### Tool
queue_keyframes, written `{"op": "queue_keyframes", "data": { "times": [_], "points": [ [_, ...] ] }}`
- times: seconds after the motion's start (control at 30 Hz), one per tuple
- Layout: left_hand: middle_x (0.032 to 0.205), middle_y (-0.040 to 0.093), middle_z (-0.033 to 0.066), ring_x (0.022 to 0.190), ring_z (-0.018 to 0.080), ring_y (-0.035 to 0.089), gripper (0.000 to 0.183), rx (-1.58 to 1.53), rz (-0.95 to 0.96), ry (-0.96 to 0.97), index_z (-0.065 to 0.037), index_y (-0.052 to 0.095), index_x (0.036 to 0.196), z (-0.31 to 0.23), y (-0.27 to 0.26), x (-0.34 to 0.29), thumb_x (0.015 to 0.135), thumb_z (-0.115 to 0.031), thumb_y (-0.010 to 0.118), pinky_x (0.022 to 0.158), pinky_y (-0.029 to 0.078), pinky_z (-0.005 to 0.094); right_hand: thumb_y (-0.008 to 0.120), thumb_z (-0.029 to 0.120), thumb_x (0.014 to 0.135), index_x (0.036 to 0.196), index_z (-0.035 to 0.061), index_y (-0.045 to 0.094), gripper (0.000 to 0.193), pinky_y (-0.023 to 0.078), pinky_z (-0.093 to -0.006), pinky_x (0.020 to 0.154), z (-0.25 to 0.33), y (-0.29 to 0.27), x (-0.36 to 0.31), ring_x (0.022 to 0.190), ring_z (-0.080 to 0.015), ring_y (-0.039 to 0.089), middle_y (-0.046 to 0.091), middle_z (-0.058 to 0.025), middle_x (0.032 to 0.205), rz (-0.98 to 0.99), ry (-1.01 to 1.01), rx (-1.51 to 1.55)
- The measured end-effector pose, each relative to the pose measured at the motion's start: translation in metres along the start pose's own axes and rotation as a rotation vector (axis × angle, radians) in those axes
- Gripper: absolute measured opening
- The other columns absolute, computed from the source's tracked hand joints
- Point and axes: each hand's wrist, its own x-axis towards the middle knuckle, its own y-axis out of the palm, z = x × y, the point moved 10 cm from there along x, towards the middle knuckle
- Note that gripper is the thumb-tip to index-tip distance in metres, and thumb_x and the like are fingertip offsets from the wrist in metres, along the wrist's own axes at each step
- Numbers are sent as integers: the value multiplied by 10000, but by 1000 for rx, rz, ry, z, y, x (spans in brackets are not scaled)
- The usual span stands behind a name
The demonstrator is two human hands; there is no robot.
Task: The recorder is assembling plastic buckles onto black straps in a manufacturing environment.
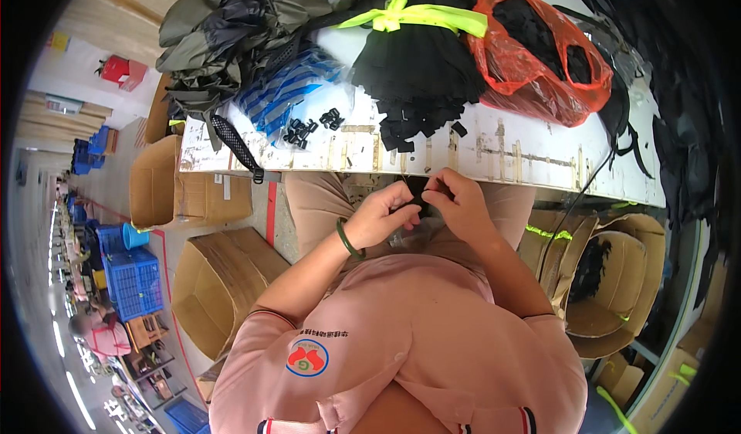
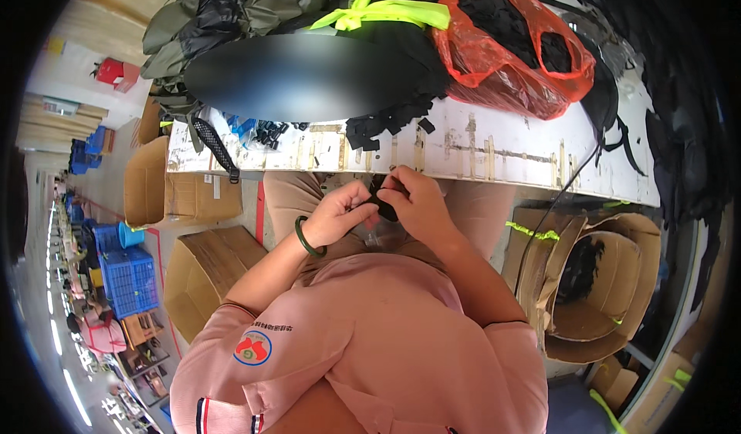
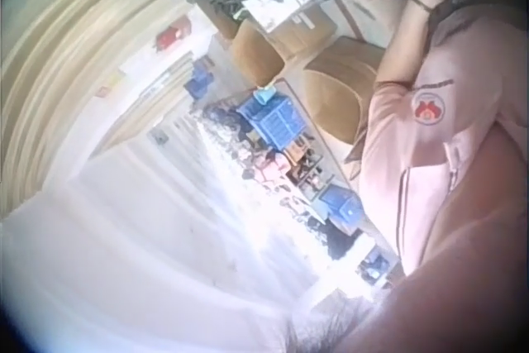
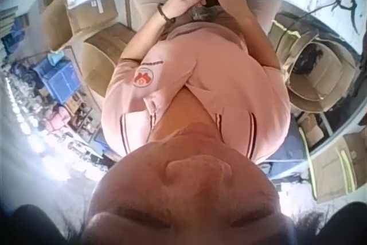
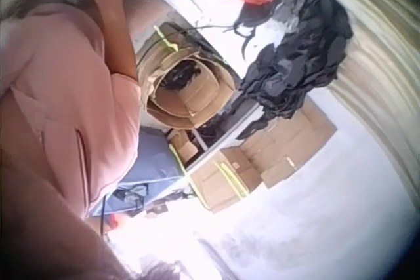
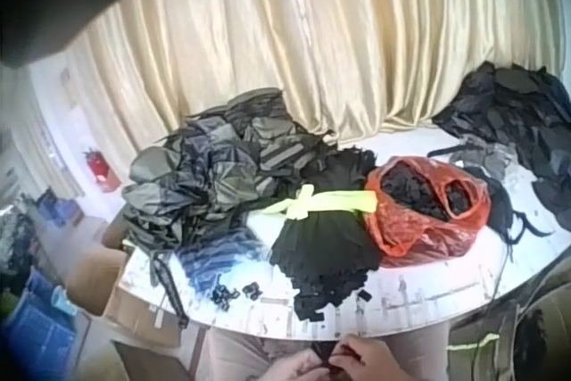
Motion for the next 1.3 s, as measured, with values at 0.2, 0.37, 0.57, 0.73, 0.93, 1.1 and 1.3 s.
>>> {"op": "queue_keyframes", "data": {
  "times": [0.2,0.37,0.57,0.73,0.93,1.1,1.3],
  "points": [
    [802,579,64,742,120,547,134,85,15,25,10,525,1009,7,18,4,924,-64,450,688,458,259,644,94,792,750,40,518,143,300,-220,438,-47,23,-19,462,-74,384,487,16,628,287,541,876],
    [910,607,122,842,190,589,225,81,6,-136,24,532,1079,90,3,14,926,-128,467,751,466,286,571,136,859,811,54,534,102,210,-198,404,60,-67,9,412,-34,278,419,35,576,95,-85,978],
    [1283,465,225,1172,359,457,512,675,-302,103,-4,491,1228,93,-24,27,853,-338,586,971,381,403,677,191,797,890,40,569,207,443,-310,541,19,-95,55,575,-191,566,568,-75,645,-521,-141,-479],
    [1111,584,178,1014,284,567,430,500,-140,19,1,539,1151,80,-25,21,840,-287,616,865,455,361,668,196,779,871,66,575,185,460,-365,542,31,-97,84,576,-279,592,598,-98,664,-678,-234,-866],
    [971,628,70,882,130,590,286,35,-150,-84,-5,557,1127,60,-24,13,896,-174,567,784,483,266,617,157,802,836,80,562,101,468,-377,530,38,-79,68,578,-285,611,609,-92,649,-590,-226,-779],
    [983,620,66,860,129,596,244,-503,-315,83,10,563,1090,-6,-26,30,922,-164,530,785,486,252,620,129,802,877,73,571,105,472,-335,527,24,-10,22,585,-238,618,616,-99,674,-321,-198,-465],
    [918,636,93,819,152,621,198,-554,-158,-86,11,589,1014,9,-21,31,916,-151,528,715,519,266,596,171,868,1035,44,567,212,389,-185,503,-13,-5,12,601,-41,511,585,12,750,-56,93,339]
  ]
}}
